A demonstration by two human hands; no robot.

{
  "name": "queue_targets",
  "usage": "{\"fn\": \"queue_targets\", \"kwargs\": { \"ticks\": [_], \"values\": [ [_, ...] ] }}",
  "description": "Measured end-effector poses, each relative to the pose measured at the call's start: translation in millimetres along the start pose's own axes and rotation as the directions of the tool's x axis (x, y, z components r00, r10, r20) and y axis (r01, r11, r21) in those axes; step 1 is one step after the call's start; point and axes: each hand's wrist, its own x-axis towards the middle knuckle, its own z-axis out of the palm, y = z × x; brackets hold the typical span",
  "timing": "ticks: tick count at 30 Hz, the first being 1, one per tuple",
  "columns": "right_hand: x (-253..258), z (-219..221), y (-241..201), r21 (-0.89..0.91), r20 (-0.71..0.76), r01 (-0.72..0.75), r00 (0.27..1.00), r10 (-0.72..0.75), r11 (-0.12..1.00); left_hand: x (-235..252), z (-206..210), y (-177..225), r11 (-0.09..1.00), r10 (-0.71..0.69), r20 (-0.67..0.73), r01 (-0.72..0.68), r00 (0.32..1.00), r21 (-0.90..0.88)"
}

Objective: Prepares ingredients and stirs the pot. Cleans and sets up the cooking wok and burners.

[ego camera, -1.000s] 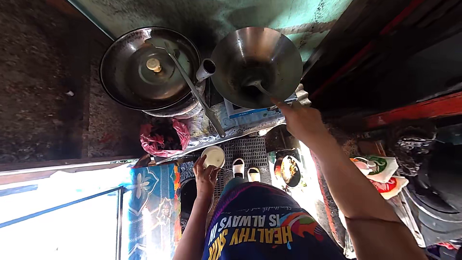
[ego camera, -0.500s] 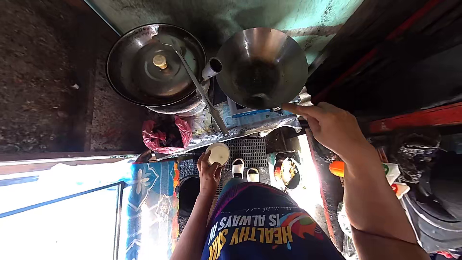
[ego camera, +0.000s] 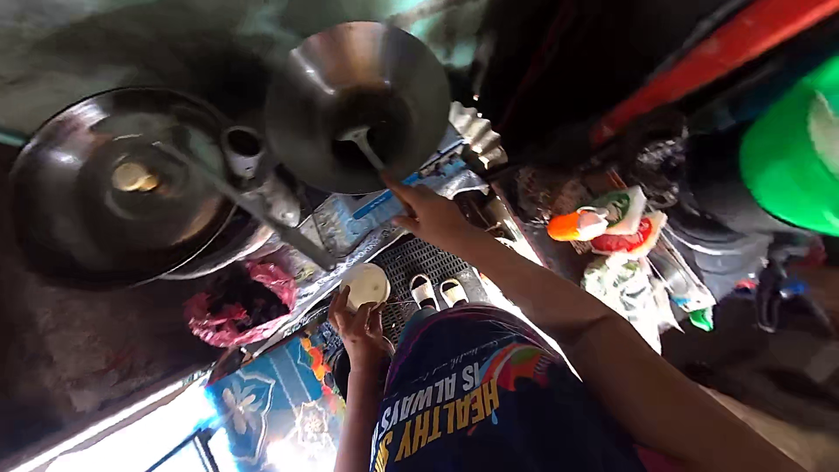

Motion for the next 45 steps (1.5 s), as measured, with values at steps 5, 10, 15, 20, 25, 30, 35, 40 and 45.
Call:
{"fn": "queue_targets", "kwargs": {
  "ticks": [5, 10, 15, 20, 25, 30, 35, 40, 45],
  "values": [
    [-23.0, -26.1, 41.5, 0.154, -0.202, -0.056, 0.975, 0.087, 0.986, 12.2, 2.3, 7.4, 0.999, -0.007, 0.071, 0.009, 0.997, -0.04],
    [-38.6, -43.6, 128.2, -0.061, -0.5, -0.583, 0.72, 0.481, 0.81, 12.0, 3.4, -5.1, 0.995, -0.093, 0.049, 0.095, 0.994, -0.033],
    [-43.7, -31.4, 177.1, -0.12, -0.475, -0.72, 0.646, 0.597, 0.684, -16.3, 3.9, -35.5, 0.959, -0.278, 0.061, 0.28, 0.959, -0.036],
    [-45.2, -28.1, 201.4, -0.262, -0.411, -0.678, 0.722, 0.556, 0.687, -86.2, 6.2, -64.4, 0.836, -0.549, 0.026, 0.549, 0.835, 0.022],
    [-45.1, -33.6, 217.3, -0.359, -0.412, -0.67, 0.738, 0.534, 0.65, -164.7, 7.5, -83.3, 0.597, -0.799, -0.019, 0.797, 0.601, 0.095],
    [-44.2, -31.6, 225.7, -0.321, -0.449, -0.738, 0.67, 0.591, 0.593, -209.6, 7.6, -85.9, 0.422, -0.896, -0.098, 0.899, 0.434, 0.117],
    [-43.2, -30.6, 228.2, -0.344, -0.423, -0.74, 0.672, 0.608, 0.578, -183.3, 0.3, -73.7, 0.542, -0.808, -0.235, 0.838, 0.541, 0.066],
    [-41.3, -28.9, 212.6, -0.285, -0.44, -0.811, 0.584, 0.682, 0.51, -111.0, 3.7, -64.9, 0.844, -0.491, -0.337, 0.535, 0.803, 0.046],
    [-32.9, -31.7, 216.6, -0.265, -0.495, -0.825, 0.561, 0.663, 0.499, -24.5, 13.7, -67.1, 0.938, -0.321, -0.346, 0.346, 0.882, 0.012]
  ]
}}
